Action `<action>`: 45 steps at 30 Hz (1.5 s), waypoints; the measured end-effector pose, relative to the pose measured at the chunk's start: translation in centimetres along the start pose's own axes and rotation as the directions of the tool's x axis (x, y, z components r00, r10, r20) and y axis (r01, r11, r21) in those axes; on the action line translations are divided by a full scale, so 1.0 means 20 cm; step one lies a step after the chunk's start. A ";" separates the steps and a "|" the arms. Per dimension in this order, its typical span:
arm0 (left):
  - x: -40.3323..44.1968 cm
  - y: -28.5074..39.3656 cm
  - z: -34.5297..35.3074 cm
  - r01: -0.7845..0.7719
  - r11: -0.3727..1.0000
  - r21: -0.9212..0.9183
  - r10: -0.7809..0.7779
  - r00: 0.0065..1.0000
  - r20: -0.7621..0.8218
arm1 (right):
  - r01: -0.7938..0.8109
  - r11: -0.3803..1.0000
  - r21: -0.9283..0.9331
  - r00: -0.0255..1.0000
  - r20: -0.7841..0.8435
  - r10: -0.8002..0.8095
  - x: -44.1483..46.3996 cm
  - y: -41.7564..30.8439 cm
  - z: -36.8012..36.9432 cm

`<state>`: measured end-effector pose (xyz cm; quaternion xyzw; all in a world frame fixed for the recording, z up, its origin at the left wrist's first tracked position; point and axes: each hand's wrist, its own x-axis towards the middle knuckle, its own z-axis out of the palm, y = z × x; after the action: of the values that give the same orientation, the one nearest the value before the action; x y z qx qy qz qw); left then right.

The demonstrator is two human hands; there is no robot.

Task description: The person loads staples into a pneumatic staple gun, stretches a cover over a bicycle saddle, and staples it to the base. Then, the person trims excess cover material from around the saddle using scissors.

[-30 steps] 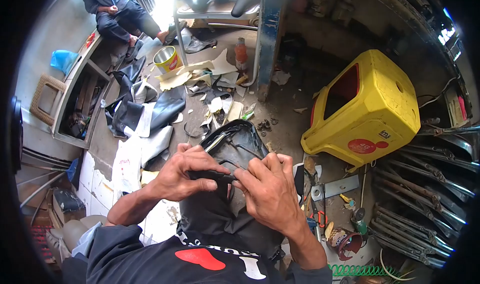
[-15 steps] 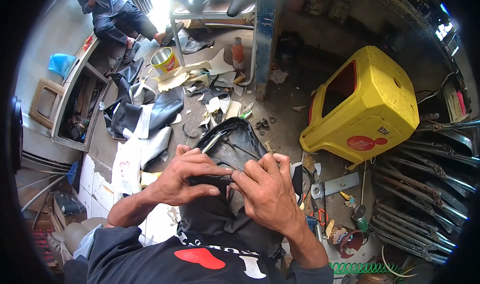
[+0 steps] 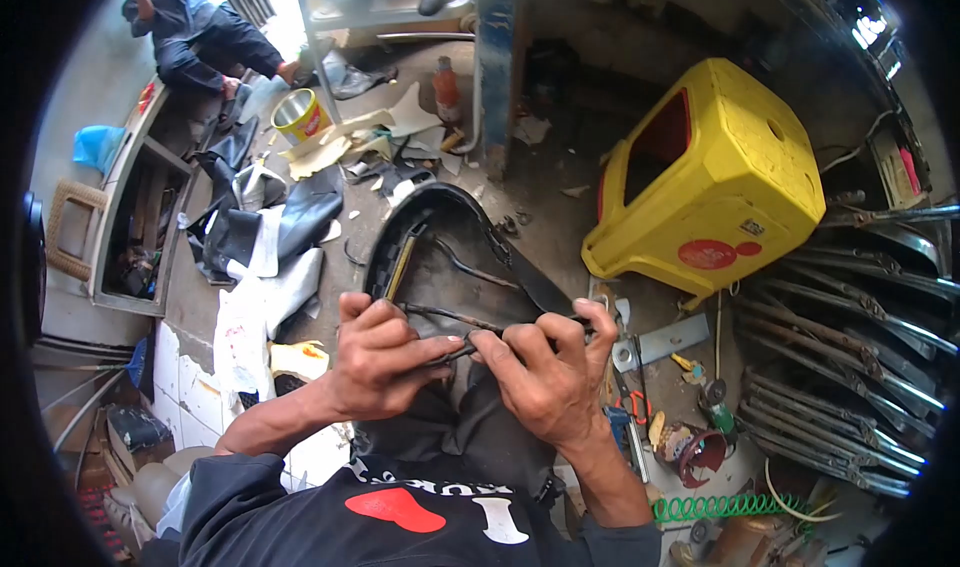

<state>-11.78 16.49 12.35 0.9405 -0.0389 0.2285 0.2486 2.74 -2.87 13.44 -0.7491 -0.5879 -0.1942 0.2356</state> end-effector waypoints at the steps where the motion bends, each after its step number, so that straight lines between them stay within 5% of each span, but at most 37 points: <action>1: 0.00 0.01 0.04 -0.094 0.984 0.153 0.106 0.992 -0.071 | -0.012 1.000 -0.011 1.000 0.017 0.012 -0.05 0.01 -0.02; 5: -0.01 0.04 0.15 -0.187 0.923 0.337 0.212 0.976 -0.040 | -0.527 0.849 0.038 0.835 -0.164 0.525 -0.45 0.04 -0.08; 6: 0.00 0.04 0.17 -0.193 0.919 0.343 0.219 0.975 -0.038 | -0.740 0.666 0.099 0.667 -0.019 0.745 -0.59 0.04 -0.08; 8: 0.00 0.04 0.23 -0.205 0.918 0.340 0.230 0.972 -0.036 | -0.862 0.484 -0.150 0.432 0.280 0.857 -1.14 0.10 0.04; 10: 0.04 0.03 0.26 -0.228 0.910 0.346 0.257 0.966 -0.038 | -0.742 0.429 -0.515 0.225 0.411 0.883 -1.65 0.01 0.12; 14: 0.10 0.07 0.28 -0.293 0.874 0.388 0.329 0.944 -0.030 | -0.626 0.333 -0.705 0.075 0.371 0.926 -1.80 -0.01 0.17; 15: 0.11 0.07 0.29 -0.309 0.865 0.397 0.345 0.938 -0.022 | -0.626 0.323 -0.709 0.068 0.364 0.929 -1.83 0.01 0.18; 18: 0.12 0.07 0.30 -0.314 0.856 0.411 0.359 0.932 -0.037 | -0.680 0.188 -0.708 -0.212 0.435 0.875 -1.83 0.18 0.23; 19: 0.11 0.07 0.30 -0.309 0.851 0.424 0.354 0.935 -0.031 | -0.761 0.209 -0.614 -0.130 0.460 0.878 -1.77 0.21 0.21; 21: 0.11 0.09 0.29 -0.322 0.856 0.405 0.359 0.933 -0.017 | -0.773 0.072 -0.630 -0.248 0.406 0.879 -1.60 0.29 0.15; 23: 0.12 0.09 0.30 -0.325 0.861 0.391 0.354 0.935 -0.004 | -0.963 0.134 -0.235 0.045 0.347 0.937 -1.61 0.35 0.07; 25: 0.12 0.09 0.32 -0.317 0.860 0.400 0.362 0.931 -0.042 | -0.967 0.129 -0.221 0.027 0.414 0.910 -1.34 0.38 -0.10; 27: 0.12 0.10 0.33 -0.330 0.861 0.386 0.367 0.930 -0.022 | -0.893 -0.130 0.431 0.126 0.517 0.847 -0.98 0.24 -0.30; 30: 0.14 0.10 0.35 -0.339 0.853 0.398 0.383 0.923 -0.035 | -0.812 -0.124 0.570 0.253 0.536 0.806 -0.61 0.11 -0.45; 34: 0.14 0.10 0.35 -0.341 0.859 0.382 0.387 0.921 -0.047 | -0.776 0.445 0.447 0.620 0.413 0.667 -0.49 0.08 -0.41; 35: 0.13 0.10 0.35 -0.339 0.862 0.378 0.388 0.920 -0.060 | -0.775 0.451 0.442 0.622 0.413 0.665 -0.48 0.08 -0.41; 36: 0.12 0.10 0.35 -0.335 0.865 0.374 0.387 0.919 -0.071 | -0.850 0.253 0.462 0.486 0.504 0.714 -0.48 0.09 -0.42; 39: 0.12 0.12 0.34 -0.345 0.860 0.376 0.395 0.917 -0.063 | -0.886 0.079 0.457 0.353 0.553 0.754 -0.49 0.09 -0.41; 41: 0.12 0.11 0.34 -0.349 0.855 0.383 0.402 0.914 -0.064 | -0.830 0.345 0.438 0.550 0.543 0.634 -0.42 0.13 -0.42; 45: 0.13 0.11 0.33 -0.366 0.845 0.389 0.419 0.906 -0.056 | -0.853 0.396 0.340 0.522 0.568 0.636 -0.43 0.15 -0.43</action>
<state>-7.15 11.44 9.42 0.9239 -0.1697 0.3426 0.0174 3.58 -15.15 15.14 -0.8417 -0.2397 0.2617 0.4069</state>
